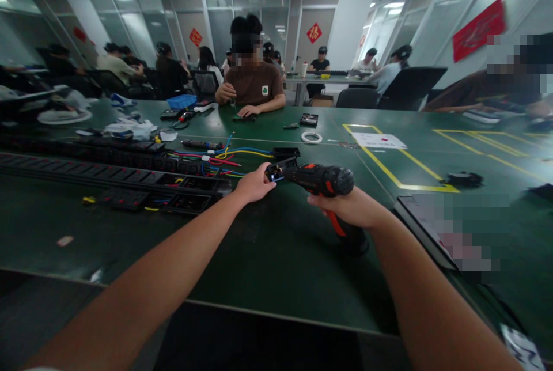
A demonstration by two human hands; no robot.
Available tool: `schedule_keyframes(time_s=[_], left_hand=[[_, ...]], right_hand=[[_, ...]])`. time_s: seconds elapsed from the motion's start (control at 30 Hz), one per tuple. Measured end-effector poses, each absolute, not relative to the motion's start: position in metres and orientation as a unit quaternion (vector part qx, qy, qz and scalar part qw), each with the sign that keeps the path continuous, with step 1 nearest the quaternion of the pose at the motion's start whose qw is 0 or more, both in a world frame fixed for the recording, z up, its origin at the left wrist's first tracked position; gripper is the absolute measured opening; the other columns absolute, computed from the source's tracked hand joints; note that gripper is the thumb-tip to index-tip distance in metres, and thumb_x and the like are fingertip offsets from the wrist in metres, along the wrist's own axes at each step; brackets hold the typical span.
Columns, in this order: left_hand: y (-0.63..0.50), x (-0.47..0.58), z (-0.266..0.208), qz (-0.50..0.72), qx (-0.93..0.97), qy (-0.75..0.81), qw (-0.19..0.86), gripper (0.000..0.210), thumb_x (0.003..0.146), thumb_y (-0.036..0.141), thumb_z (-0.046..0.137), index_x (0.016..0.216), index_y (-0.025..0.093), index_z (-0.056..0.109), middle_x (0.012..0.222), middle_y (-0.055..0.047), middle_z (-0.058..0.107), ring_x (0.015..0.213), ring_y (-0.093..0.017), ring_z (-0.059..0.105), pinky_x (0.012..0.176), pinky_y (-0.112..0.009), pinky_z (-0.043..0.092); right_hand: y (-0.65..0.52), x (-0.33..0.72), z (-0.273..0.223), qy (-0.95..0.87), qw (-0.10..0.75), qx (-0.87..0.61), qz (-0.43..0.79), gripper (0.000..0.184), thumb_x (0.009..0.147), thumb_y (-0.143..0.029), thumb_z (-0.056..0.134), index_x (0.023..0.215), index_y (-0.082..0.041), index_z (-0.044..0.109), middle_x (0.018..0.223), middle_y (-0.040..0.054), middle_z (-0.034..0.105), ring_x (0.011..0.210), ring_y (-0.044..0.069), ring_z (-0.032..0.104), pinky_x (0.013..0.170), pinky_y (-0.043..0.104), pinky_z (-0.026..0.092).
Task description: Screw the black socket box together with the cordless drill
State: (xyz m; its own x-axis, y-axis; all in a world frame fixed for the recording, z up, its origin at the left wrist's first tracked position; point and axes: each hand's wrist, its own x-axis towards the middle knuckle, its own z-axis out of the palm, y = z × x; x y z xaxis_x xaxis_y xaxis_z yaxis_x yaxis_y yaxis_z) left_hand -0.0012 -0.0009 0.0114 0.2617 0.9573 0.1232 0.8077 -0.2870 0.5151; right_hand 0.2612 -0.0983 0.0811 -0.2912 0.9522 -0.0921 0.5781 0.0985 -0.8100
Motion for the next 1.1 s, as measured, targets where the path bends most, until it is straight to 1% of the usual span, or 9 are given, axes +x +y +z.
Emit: schedule_keyframes(time_s=[0.2, 0.3, 0.43, 0.57, 0.73, 0.9, 1.1], left_hand=[[-0.0005, -0.0018, 0.0106, 0.214, 0.773, 0.569, 0.182, 0.063, 0.092, 0.04, 0.067, 0.15, 0.032, 0.044, 0.112, -0.004, 0.078, 0.104, -0.028, 0.074, 0.087, -0.037, 0.053], [-0.0008, -0.0025, 0.0107, 0.219, 0.773, 0.565, 0.188, 0.062, 0.092, 0.04, 0.067, 0.149, 0.032, 0.045, 0.11, -0.004, 0.079, 0.103, -0.028, 0.074, 0.086, -0.037, 0.053], [-0.0019, -0.0024, 0.012, 0.216, 0.773, 0.567, 0.188, 0.063, 0.091, 0.04, 0.067, 0.15, 0.032, 0.045, 0.11, -0.003, 0.079, 0.104, -0.028, 0.074, 0.086, -0.037, 0.053], [-0.0025, -0.0021, 0.0127, 0.21, 0.772, 0.568, 0.193, 0.063, 0.092, 0.039, 0.067, 0.151, 0.033, 0.045, 0.11, -0.003, 0.079, 0.104, -0.028, 0.074, 0.087, -0.037, 0.053], [-0.0004, -0.0025, 0.0119, 0.21, 0.773, 0.57, 0.185, 0.059, 0.095, 0.038, 0.063, 0.15, 0.033, 0.045, 0.115, -0.005, 0.078, 0.109, -0.029, 0.073, 0.091, -0.039, 0.053], [0.0003, -0.002, 0.012, 0.203, 0.774, 0.572, 0.181, 0.057, 0.097, 0.038, 0.059, 0.151, 0.032, 0.044, 0.119, -0.007, 0.077, 0.11, -0.031, 0.072, 0.093, -0.041, 0.053], [0.0004, -0.002, 0.0115, 0.195, 0.77, 0.582, 0.173, 0.055, 0.099, 0.039, 0.057, 0.152, 0.032, 0.043, 0.125, -0.009, 0.075, 0.113, -0.032, 0.072, 0.094, -0.042, 0.053]], right_hand=[[-0.0966, 0.2609, 0.0818, -0.68, 0.258, -0.555, 0.404, 0.043, 0.072, -0.058, 0.083, 0.09, -0.02, 0.073, 0.067, 0.0008, 0.066, 0.063, 0.02, 0.061, 0.057, 0.031, 0.048], [-0.0955, 0.2615, 0.082, -0.678, 0.27, -0.552, 0.403, 0.042, 0.072, -0.056, 0.084, 0.091, -0.02, 0.074, 0.067, 0.0013, 0.067, 0.063, 0.02, 0.061, 0.057, 0.031, 0.048], [-0.095, 0.2628, 0.0799, -0.679, 0.266, -0.559, 0.395, 0.04, 0.072, -0.055, 0.084, 0.09, -0.02, 0.074, 0.067, 0.0009, 0.067, 0.063, 0.02, 0.062, 0.058, 0.031, 0.048], [-0.0954, 0.2631, 0.0774, -0.676, 0.266, -0.555, 0.406, 0.039, 0.074, -0.052, 0.084, 0.095, -0.021, 0.075, 0.069, 0.0009, 0.068, 0.064, 0.021, 0.064, 0.058, 0.032, 0.05], [-0.0953, 0.2618, 0.0775, -0.687, 0.272, -0.539, 0.405, 0.035, 0.072, -0.047, 0.083, 0.095, -0.022, 0.075, 0.081, 0.0039, 0.074, 0.068, 0.022, 0.066, 0.063, 0.034, 0.055], [-0.0989, 0.2571, 0.0823, -0.693, 0.279, -0.541, 0.387, 0.032, 0.071, -0.042, 0.081, 0.094, -0.021, 0.076, 0.085, 0.0047, 0.075, 0.068, 0.021, 0.066, 0.064, 0.035, 0.056], [-0.1008, 0.2564, 0.0849, -0.687, 0.276, -0.543, 0.397, 0.031, 0.07, -0.039, 0.08, 0.095, -0.022, 0.077, 0.081, 0.0037, 0.074, 0.069, 0.021, 0.066, 0.065, 0.034, 0.055]])
